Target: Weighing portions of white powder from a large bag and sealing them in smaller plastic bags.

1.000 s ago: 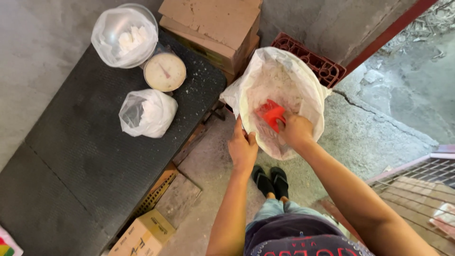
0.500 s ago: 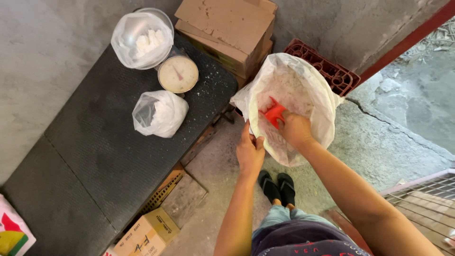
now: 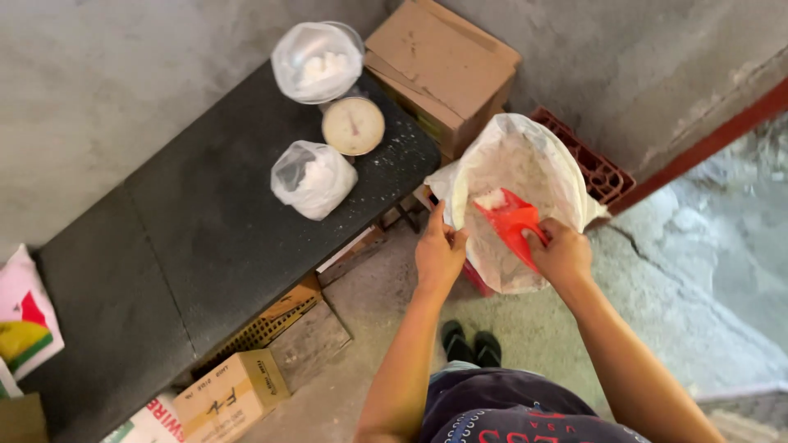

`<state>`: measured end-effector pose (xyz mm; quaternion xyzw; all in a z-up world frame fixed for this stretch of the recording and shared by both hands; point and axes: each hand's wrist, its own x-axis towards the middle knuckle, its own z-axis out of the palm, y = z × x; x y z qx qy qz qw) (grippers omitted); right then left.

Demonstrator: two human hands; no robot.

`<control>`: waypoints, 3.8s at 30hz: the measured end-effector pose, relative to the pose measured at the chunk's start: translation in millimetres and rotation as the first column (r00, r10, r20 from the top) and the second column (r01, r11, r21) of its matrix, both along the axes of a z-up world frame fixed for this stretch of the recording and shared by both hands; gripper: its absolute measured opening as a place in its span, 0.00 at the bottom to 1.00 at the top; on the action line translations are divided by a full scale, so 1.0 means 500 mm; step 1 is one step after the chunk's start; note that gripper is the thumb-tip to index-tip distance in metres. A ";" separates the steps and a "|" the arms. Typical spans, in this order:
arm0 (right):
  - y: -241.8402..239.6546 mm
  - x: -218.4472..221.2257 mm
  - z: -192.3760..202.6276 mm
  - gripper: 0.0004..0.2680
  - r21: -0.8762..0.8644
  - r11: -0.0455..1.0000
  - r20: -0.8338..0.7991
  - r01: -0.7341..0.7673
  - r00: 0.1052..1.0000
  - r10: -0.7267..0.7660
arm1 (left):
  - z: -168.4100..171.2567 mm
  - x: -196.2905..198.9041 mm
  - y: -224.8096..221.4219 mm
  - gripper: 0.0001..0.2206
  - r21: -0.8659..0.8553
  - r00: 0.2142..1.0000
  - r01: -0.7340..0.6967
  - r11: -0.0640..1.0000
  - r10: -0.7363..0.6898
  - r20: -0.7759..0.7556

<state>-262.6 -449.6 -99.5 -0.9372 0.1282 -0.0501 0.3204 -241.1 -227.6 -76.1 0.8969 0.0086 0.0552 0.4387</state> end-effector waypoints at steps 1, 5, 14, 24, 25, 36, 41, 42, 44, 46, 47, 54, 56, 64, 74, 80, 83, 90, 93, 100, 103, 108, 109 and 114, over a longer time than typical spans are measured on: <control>-0.008 -0.004 0.011 0.13 -0.005 1.000 0.017 -0.014 1.000 0.014 | 0.019 -0.006 -0.007 0.33 -0.005 1.000 -0.014 1.000 0.014 0.017; -0.029 -0.017 0.065 0.13 0.045 0.999 0.070 -0.006 0.998 0.003 | 0.074 -0.020 -0.024 0.32 -0.046 0.998 0.000 0.999 0.003 0.059; -0.056 -0.033 0.183 0.12 0.111 0.994 0.179 -0.016 0.984 -0.005 | 0.104 -0.009 -0.051 0.33 -0.128 0.995 0.015 0.992 -0.002 0.101; -0.022 -0.038 0.313 0.11 0.359 0.932 0.122 -0.041 0.993 -0.003 | 0.139 -0.003 -0.028 0.32 -0.160 0.976 -0.012 0.987 0.046 0.211; -0.020 -0.032 0.321 0.11 0.358 0.933 0.137 -0.051 0.991 0.001 | 0.153 -0.002 -0.024 0.32 -0.162 0.973 -0.014 0.987 0.051 0.226; 0.028 0.124 0.361 0.11 0.073 0.956 0.362 -0.285 0.901 0.241 | 0.196 0.062 0.089 0.31 -0.165 0.927 -0.133 0.977 0.181 0.328; 0.112 0.252 0.423 0.12 0.064 0.932 0.389 -0.357 0.869 0.306 | 0.241 0.154 0.225 0.29 -0.098 0.874 -0.212 0.972 0.234 0.425; 0.129 0.278 0.424 0.12 0.094 0.924 0.394 -0.372 0.866 0.308 | 0.235 0.176 0.254 0.29 -0.075 0.846 -0.226 0.971 0.234 0.480; 0.166 0.335 0.429 0.12 0.005 0.924 0.401 -0.382 0.848 0.348 | 0.253 0.207 0.295 0.28 -0.088 0.862 -0.254 0.963 0.267 0.430; 0.208 0.407 0.430 0.12 -0.091 0.917 0.414 -0.389 0.822 0.390 | 0.257 0.251 0.341 0.28 -0.105 0.869 -0.283 0.953 0.301 0.391; 0.232 0.449 0.427 0.13 -0.123 0.908 0.424 -0.401 0.806 0.414 | 0.248 0.275 0.366 0.26 -0.077 0.860 -0.287 0.955 0.292 0.417; 0.399 0.671 0.446 0.14 -0.484 0.777 0.205 -0.404 0.810 0.549 | 0.188 0.458 0.483 0.26 0.105 0.851 -0.283 0.953 0.199 0.486; 0.434 0.730 0.431 0.14 -0.550 0.728 0.269 -0.409 0.739 0.618 | 0.178 0.504 0.495 0.26 0.121 0.897 -0.256 0.959 0.190 0.398; 0.553 0.810 0.424 0.11 -0.748 0.425 -0.040 -0.509 0.674 0.737 | 0.143 0.589 0.516 0.30 0.237 0.994 -0.108 0.966 0.096 0.060; 0.464 0.688 0.431 0.13 -0.558 0.706 0.227 -0.436 0.738 0.635 | 0.158 0.492 0.526 0.26 -0.079 0.919 -0.174 0.982 0.191 0.344; 0.388 0.559 0.364 0.12 -0.045 0.933 0.321 -0.357 0.879 0.352 | 0.145 0.414 0.458 0.24 -0.158 0.886 -0.156 0.975 0.209 0.413; 0.322 0.486 0.335 0.11 0.121 0.947 0.346 -0.299 0.906 0.242 | 0.133 0.378 0.395 0.24 -0.160 0.896 -0.112 0.981 0.169 0.411; 0.127 0.242 0.368 0.10 0.184 0.971 0.352 -0.150 0.933 0.077 | 0.127 0.259 0.194 0.25 -0.110 0.916 0.070 0.992 -0.020 0.401; 0.049 0.146 0.354 0.10 0.275 0.961 0.192 0.016 0.979 -0.072 | 0.154 0.185 0.115 0.26 -0.250 0.971 0.106 0.963 -0.047 0.233; -0.082 0.009 0.238 0.10 0.253 0.961 0.158 0.107 0.976 -0.150 | 0.085 0.098 0.046 0.26 -0.030 0.926 0.166 0.986 -0.146 0.348; -0.100 -0.018 0.205 0.12 0.152 0.984 0.209 0.097 0.970 -0.128 | 0.081 0.077 0.044 0.26 -0.061 0.945 0.144 0.988 -0.119 0.306; -0.081 -0.012 0.117 0.13 -0.030 0.996 0.154 0.085 0.985 -0.080 | 0.079 0.067 0.056 0.28 0.022 0.986 0.140 0.990 -0.142 0.093; -0.066 -0.011 0.109 0.13 -0.030 0.995 0.149 0.099 0.984 -0.093 | 0.053 0.066 0.063 0.28 0.022 0.984 0.154 0.988 -0.155 0.088; -0.015 0.002 0.072 0.11 -0.339 0.940 -0.114 -0.035 0.993 -0.005 | -0.004 0.058 0.064 0.29 0.084 0.978 0.166 0.983 -0.175 0.115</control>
